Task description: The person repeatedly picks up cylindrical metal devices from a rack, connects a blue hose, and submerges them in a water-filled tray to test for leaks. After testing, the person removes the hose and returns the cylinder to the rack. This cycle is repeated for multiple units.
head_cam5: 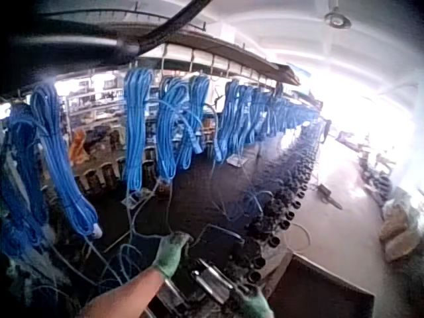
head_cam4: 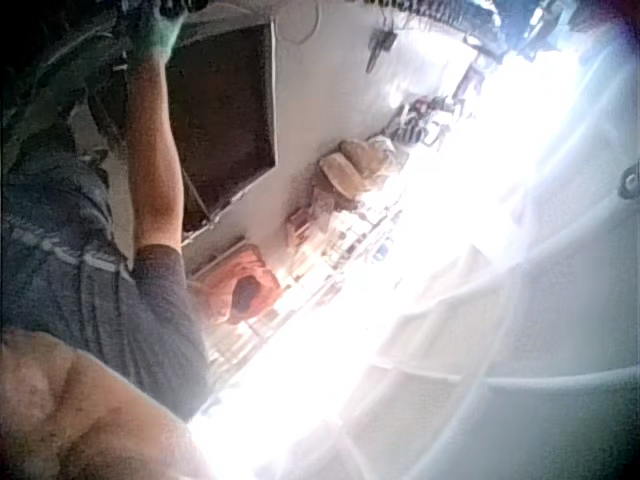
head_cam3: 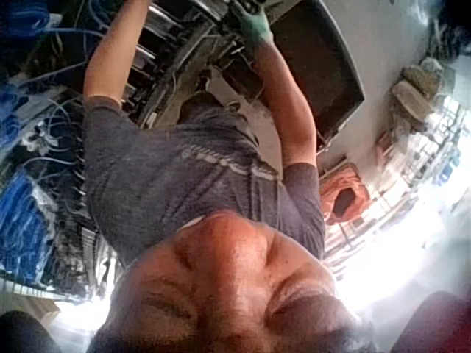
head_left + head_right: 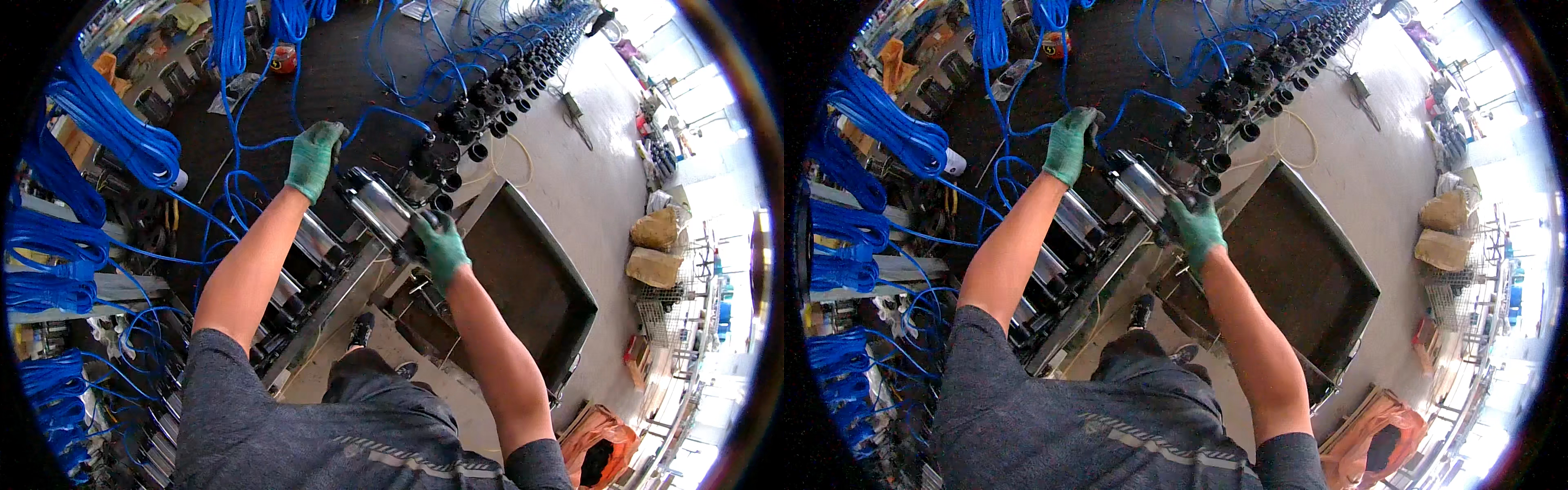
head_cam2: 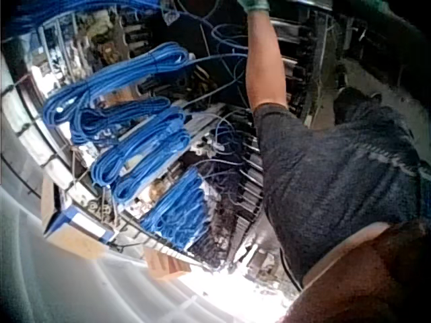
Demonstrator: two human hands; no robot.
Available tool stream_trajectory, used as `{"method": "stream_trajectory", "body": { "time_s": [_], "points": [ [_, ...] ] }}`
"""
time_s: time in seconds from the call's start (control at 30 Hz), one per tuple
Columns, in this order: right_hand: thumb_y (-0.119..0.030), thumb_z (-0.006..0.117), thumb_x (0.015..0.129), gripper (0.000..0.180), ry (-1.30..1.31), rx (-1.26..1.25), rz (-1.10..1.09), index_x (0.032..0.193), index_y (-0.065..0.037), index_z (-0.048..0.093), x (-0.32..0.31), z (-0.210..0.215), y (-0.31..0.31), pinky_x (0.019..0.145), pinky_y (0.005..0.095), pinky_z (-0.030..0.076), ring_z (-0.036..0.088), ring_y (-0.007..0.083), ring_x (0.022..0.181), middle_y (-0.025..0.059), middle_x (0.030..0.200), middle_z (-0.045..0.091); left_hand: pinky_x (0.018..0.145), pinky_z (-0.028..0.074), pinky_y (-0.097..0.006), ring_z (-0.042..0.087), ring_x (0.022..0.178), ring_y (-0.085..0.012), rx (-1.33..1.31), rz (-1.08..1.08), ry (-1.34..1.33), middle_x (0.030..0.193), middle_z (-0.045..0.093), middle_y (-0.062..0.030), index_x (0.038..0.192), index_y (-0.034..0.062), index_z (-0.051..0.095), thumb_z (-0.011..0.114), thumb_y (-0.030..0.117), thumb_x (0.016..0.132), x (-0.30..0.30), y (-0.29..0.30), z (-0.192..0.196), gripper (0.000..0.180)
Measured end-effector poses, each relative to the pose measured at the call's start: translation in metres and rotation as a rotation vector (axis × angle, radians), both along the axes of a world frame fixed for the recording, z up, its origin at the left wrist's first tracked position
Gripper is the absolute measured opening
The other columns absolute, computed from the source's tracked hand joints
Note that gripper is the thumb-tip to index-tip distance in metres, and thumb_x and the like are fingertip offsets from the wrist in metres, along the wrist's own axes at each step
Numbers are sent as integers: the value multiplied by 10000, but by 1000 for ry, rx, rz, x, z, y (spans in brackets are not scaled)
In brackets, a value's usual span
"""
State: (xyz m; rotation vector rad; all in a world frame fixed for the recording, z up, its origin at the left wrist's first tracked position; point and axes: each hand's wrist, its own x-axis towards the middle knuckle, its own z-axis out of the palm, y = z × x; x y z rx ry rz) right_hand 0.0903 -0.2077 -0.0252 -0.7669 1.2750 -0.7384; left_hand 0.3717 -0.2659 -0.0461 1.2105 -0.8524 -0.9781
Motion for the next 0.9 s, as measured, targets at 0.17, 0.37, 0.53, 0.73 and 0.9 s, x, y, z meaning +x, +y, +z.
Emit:
{"method": "stream_trajectory", "body": {
  "time_s": [0.17, 0.37, 0.53, 0.73, 0.9],
  "points": [
    [-314, 802, 919, 647, 49, -65, 85, 1394, -18, 477, 64, -73, -34, 855, 329, 530, 627, 177, 1039, 92, 1242, 668, 698, 502, -274, 619, 746, -99, -57, 124, -64, 820, 688, 6, 992, 65, 754, 682, 276, 976, 51, -18, -34, 224],
    [-423, 764, 933, 755, 168, -90, 258, 1503, -69, 417, 46, -97, -32, 817, 311, 539, 635, 177, 985, 115, 1244, 640, 1023, 490, -382, 646, 1184, -308, 275, -22, -700, 1245, 705, -177, 1267, 9, 678, 695, 298, 961, 50, 7, -16, 422],
    [-321, 677, 1010, 552, 88, 51, 284, 1472, -78, 499, -45, -62, 31, 744, 326, 578, 657, 163, 935, 99, 1166, 663, 941, 540, -451, 697, 1074, -392, 463, -269, -1091, 1104, 732, -225, 1198, 59, 705, 658, 412, 968, 17, 23, 21, 424],
    [-253, 589, 1056, 413, 147, 197, 111, 1386, -10, 535, -186, -82, 142, 739, 372, 605, 723, 255, 894, 151, 1138, 709, 957, 526, -384, 690, 1128, -309, -347, -195, -593, 1130, 747, -190, 1183, 26, 716, 614, 327, 1038, -65, -48, -26, 348],
    [-243, 562, 1062, 351, 165, 282, -193, 1326, -12, 558, -244, -82, 215, 699, 385, 600, 727, 298, 860, 183, 1125, 709, 1015, 464, -337, 667, 1034, -209, -271, -287, 114, 1078, 755, -98, 1118, 29, 723, 499, 426, 1094, -131, -92, -13, 456]
  ]
}}
